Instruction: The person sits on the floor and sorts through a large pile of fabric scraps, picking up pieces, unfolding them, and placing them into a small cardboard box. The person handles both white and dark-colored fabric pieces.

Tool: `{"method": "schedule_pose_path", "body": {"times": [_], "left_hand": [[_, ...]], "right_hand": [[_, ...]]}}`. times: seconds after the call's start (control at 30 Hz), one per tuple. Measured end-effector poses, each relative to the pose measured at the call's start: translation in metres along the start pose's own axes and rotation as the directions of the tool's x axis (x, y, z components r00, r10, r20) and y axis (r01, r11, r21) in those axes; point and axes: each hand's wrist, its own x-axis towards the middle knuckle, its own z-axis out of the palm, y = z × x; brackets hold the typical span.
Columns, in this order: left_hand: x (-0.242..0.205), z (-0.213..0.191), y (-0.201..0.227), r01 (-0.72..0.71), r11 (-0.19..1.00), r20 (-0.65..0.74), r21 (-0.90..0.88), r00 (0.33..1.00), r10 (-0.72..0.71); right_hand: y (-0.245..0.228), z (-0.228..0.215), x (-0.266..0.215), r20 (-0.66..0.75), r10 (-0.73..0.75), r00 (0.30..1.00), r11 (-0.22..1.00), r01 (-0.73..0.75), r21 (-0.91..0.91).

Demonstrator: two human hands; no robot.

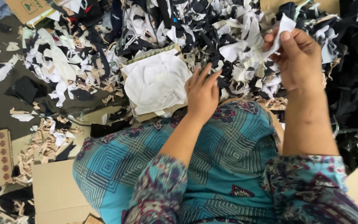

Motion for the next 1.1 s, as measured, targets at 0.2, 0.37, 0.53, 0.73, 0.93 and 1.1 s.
{"method": "schedule_pose_path", "body": {"times": [0.2,0.37,0.53,0.73,0.93,1.1], "left_hand": [[0.079,0.065,-0.010,0.040,0.988,-0.036,0.151,0.999,-0.035],[0.109,0.110,-0.019,0.201,0.885,0.170,0.419,0.940,-0.295],[0.089,0.070,0.013,0.171,0.978,-0.016,0.118,0.985,-0.171],[0.060,-0.016,0.016,0.158,0.637,-0.174,-0.755,0.888,-0.426],[0.034,-0.166,-0.046,0.050,0.469,-0.314,-0.882,0.680,-0.663],[0.004,-0.223,-0.072,0.206,0.232,-0.114,-0.951,0.464,-0.879]], "right_hand": [[0.097,0.018,-0.010,-0.370,0.108,0.923,0.983,-0.045,0.176],[0.133,0.006,0.003,-0.396,0.109,0.912,0.976,-0.023,0.216],[0.154,-0.015,0.017,-0.430,0.010,0.903,0.967,0.100,0.232],[0.125,0.001,-0.001,-0.288,0.104,0.952,0.939,0.001,0.344],[0.085,0.064,-0.010,0.030,0.250,0.968,0.909,-0.245,0.338],[0.109,0.118,0.007,0.143,0.250,0.958,0.961,-0.263,0.085]]}}
